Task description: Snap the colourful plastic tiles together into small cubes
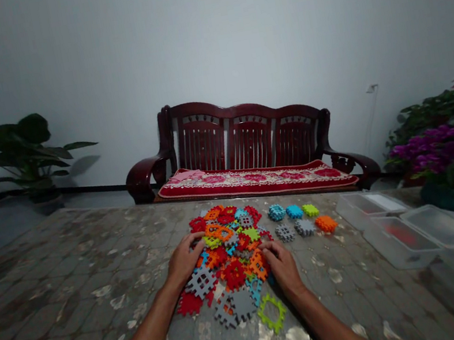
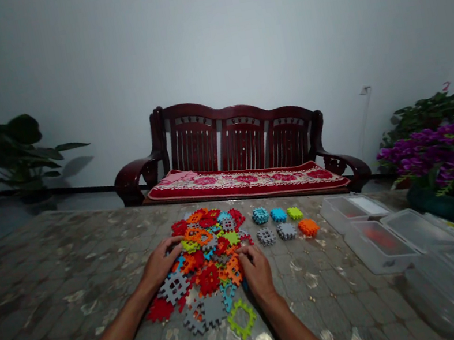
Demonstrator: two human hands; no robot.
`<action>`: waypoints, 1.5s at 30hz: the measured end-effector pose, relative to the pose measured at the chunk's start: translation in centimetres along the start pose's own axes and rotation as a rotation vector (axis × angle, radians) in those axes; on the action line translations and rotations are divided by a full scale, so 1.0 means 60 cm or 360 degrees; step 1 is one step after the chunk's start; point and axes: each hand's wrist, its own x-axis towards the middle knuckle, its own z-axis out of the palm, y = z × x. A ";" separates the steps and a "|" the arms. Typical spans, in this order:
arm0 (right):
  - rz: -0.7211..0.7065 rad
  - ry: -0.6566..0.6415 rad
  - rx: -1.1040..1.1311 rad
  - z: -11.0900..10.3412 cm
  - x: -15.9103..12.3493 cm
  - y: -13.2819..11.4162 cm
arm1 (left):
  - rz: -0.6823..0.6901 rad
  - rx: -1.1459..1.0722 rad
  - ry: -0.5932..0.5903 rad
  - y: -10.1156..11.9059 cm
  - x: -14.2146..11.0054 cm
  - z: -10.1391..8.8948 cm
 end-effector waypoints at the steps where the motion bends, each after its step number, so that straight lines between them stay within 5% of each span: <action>1: -0.0014 -0.0003 -0.0036 0.000 0.000 -0.001 | 0.0000 -0.0023 0.0005 0.001 0.000 -0.001; 12: -0.0214 -0.0116 -0.0558 -0.007 -0.022 -0.010 | 0.0005 -0.0157 0.0022 0.005 -0.003 -0.001; 25: -0.0046 0.0071 -0.0162 -0.019 -0.014 0.001 | -0.0031 -0.0134 0.0030 0.008 -0.003 -0.002; 29: -0.0003 -0.0123 -0.0205 -0.039 -0.021 -0.013 | -0.0045 -0.0106 0.0006 0.012 -0.004 -0.006; 35: -0.0244 -0.0523 -0.0527 -0.057 -0.032 -0.038 | -0.0062 -0.0101 0.0006 0.015 -0.005 -0.007; 45: -0.0240 -0.0360 -0.0470 -0.054 -0.027 -0.023 | -0.0050 -0.0115 0.0001 0.013 -0.004 -0.006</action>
